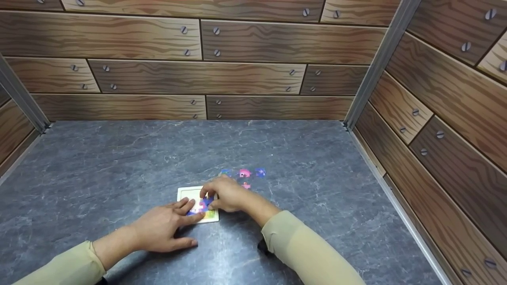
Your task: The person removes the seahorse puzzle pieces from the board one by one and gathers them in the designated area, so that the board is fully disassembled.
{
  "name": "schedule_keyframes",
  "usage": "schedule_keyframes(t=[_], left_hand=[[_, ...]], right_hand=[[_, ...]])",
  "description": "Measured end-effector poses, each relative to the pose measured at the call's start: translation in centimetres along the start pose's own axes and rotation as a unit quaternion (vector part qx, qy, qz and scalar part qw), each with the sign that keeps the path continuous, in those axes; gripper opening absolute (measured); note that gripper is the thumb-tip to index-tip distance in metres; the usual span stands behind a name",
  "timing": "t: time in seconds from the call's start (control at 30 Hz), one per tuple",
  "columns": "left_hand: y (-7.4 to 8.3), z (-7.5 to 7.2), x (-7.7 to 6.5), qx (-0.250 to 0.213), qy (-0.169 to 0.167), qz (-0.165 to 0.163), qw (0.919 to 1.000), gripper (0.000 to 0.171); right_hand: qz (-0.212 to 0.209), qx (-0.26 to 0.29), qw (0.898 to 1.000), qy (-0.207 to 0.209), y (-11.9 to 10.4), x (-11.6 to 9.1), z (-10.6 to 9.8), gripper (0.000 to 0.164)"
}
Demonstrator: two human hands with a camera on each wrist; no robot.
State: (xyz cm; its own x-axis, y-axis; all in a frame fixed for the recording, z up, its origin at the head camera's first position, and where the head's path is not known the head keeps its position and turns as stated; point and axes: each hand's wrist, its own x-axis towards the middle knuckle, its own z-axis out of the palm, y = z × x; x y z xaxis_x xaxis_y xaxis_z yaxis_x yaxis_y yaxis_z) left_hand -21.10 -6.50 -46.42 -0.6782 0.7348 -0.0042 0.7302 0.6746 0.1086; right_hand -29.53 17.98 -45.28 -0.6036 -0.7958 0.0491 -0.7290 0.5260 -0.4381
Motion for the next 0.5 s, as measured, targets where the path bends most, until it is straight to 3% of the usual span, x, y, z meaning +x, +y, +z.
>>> schedule_keyframes(t=[0.5], left_hand=[[0.01, 0.01, 0.13, 0.002, -0.010, -0.004, 0.9999, 0.073]], right_hand=[[0.014, -0.007, 1.000, -0.002, -0.38, -0.12, -0.05, 0.034]])
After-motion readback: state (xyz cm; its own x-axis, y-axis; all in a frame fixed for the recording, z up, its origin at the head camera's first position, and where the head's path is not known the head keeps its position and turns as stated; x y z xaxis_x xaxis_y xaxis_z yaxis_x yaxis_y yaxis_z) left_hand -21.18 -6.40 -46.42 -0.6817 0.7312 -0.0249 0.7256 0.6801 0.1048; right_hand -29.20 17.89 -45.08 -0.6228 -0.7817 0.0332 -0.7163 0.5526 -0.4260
